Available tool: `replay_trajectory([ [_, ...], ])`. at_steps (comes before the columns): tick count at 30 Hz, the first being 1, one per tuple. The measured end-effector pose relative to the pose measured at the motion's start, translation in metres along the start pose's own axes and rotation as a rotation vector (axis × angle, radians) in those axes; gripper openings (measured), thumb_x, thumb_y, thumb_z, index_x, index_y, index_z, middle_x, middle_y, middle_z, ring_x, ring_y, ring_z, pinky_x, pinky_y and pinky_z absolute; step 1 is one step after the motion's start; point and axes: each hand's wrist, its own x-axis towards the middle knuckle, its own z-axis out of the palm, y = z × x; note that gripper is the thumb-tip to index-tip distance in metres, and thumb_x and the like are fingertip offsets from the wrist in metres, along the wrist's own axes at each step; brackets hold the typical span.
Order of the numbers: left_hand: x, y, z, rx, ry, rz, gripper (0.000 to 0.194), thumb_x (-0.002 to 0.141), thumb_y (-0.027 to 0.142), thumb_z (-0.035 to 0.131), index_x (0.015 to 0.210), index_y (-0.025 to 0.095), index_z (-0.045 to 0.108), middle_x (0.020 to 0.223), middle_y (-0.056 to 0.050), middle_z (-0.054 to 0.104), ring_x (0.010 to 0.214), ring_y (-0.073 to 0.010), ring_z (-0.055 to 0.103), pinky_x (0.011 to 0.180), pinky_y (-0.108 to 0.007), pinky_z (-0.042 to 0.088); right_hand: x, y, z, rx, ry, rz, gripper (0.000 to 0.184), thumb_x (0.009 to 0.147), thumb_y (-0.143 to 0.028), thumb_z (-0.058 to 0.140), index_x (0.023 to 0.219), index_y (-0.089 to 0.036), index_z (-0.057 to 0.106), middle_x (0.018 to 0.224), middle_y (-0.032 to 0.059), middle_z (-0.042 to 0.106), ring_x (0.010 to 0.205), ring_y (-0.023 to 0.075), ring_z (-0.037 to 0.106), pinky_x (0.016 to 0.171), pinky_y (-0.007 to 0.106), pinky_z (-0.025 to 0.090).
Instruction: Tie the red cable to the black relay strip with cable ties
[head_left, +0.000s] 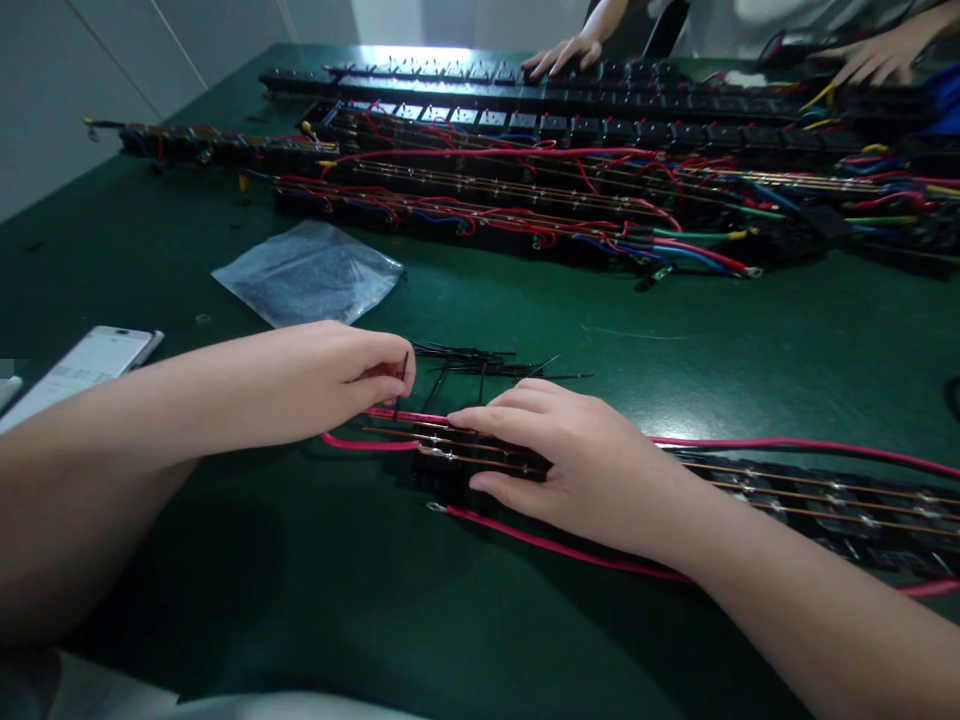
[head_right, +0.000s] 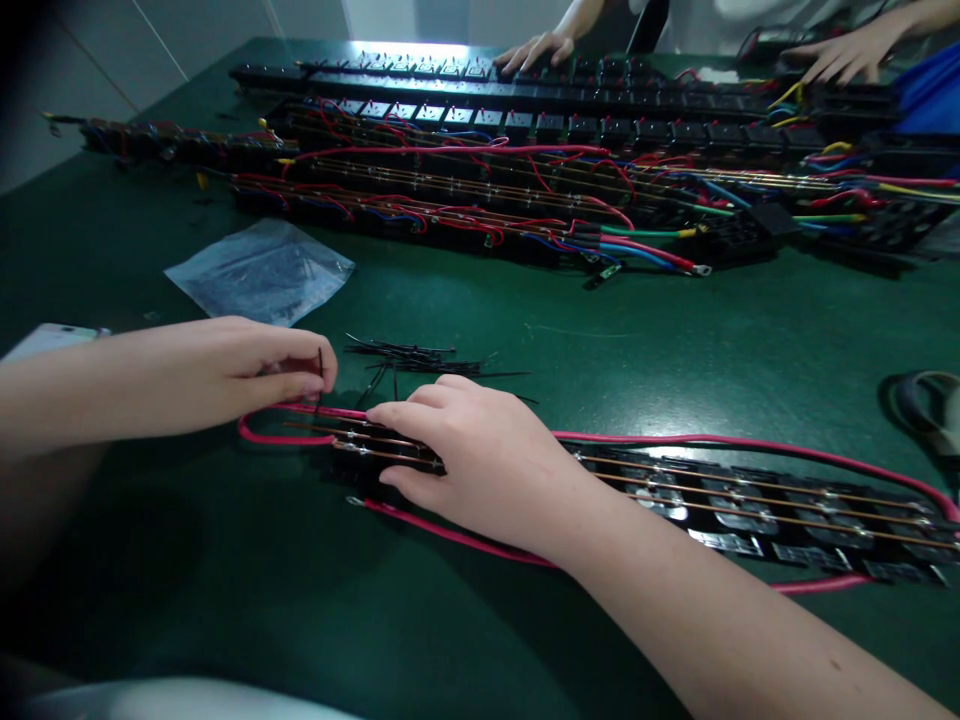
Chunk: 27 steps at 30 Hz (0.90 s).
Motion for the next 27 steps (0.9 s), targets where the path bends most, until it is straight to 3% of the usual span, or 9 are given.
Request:
replay_trajectory([
  [14, -0.003, 0.014, -0.011, -0.017, 0.262, -0.018, 0.022, 0.087, 0.040, 0.053, 0.090, 0.023, 0.065, 0.082, 0.001, 0.066, 0.071, -0.0143, 0.057, 0.064, -0.027, 0.042, 0.001, 0.000, -0.002, 0.001, -0.009, -0.005, 0.039, 0.085, -0.030, 0.067, 0.123, -0.022, 0.065, 0.105, 0.0061, 0.070, 0.095, 0.0225, 0.061, 0.075, 0.034, 0.051],
  [17, -0.007, 0.020, -0.011, -0.020, 0.411, 0.008, 0.023, 0.090, 0.038, 0.050, 0.096, 0.021, 0.064, 0.093, -0.001, 0.067, 0.080, -0.0158, 0.059, 0.070, -0.028, 0.045, 0.001, 0.000, -0.001, -0.001, -0.020, -0.005, 0.039, 0.084, -0.029, 0.068, 0.123, -0.022, 0.065, 0.105, 0.0054, 0.070, 0.095, 0.0224, 0.061, 0.076, 0.035, 0.051],
  [18, -0.009, 0.022, -0.010, 0.008, 0.537, 0.033, 0.023, 0.091, 0.036, 0.048, 0.095, 0.020, 0.064, 0.095, -0.002, 0.067, 0.081, -0.0161, 0.059, 0.071, -0.028, 0.045, 0.001, 0.001, -0.001, -0.003, -0.020, -0.005, 0.040, 0.084, -0.029, 0.067, 0.123, -0.023, 0.065, 0.105, 0.0053, 0.070, 0.095, 0.0224, 0.061, 0.075, 0.035, 0.051],
  [19, -0.010, 0.024, -0.009, 0.070, 0.586, 0.047, 0.024, 0.093, 0.034, 0.045, 0.100, 0.019, 0.063, 0.102, -0.003, 0.065, 0.088, -0.0173, 0.059, 0.077, -0.030, 0.045, 0.001, 0.001, 0.000, -0.006, -0.018, -0.005, 0.041, 0.084, -0.030, 0.068, 0.124, -0.023, 0.065, 0.105, 0.0053, 0.070, 0.095, 0.0225, 0.061, 0.075, 0.035, 0.051],
  [20, -0.011, 0.025, -0.006, 0.136, 0.625, 0.133, 0.023, 0.094, 0.033, 0.045, 0.099, 0.019, 0.062, 0.103, -0.004, 0.065, 0.093, -0.0182, 0.059, 0.082, -0.031, 0.045, 0.001, 0.002, 0.001, -0.009, -0.014, -0.005, 0.042, 0.084, -0.030, 0.068, 0.125, -0.023, 0.064, 0.105, 0.0054, 0.070, 0.095, 0.0227, 0.061, 0.074, 0.035, 0.051],
  [23, -0.012, 0.026, 0.002, 0.182, 0.525, 0.350, 0.020, 0.094, 0.034, 0.051, 0.099, 0.021, 0.064, 0.099, -0.001, 0.066, 0.090, -0.0176, 0.061, 0.078, -0.029, 0.046, 0.001, 0.003, 0.002, -0.009, -0.011, -0.011, 0.043, 0.084, -0.031, 0.067, 0.126, -0.023, 0.063, 0.106, 0.0054, 0.069, 0.096, 0.0229, 0.061, 0.075, 0.035, 0.051],
  [27, -0.010, 0.024, 0.010, 0.156, 0.311, 0.398, 0.024, 0.088, 0.042, 0.062, 0.106, 0.025, 0.065, 0.100, 0.000, 0.068, 0.089, -0.0182, 0.063, 0.074, -0.028, 0.046, 0.002, 0.002, 0.000, 0.005, -0.038, 0.004, 0.036, 0.084, -0.030, 0.067, 0.119, -0.024, 0.063, 0.104, 0.0032, 0.069, 0.096, 0.0223, 0.060, 0.076, 0.034, 0.050],
])
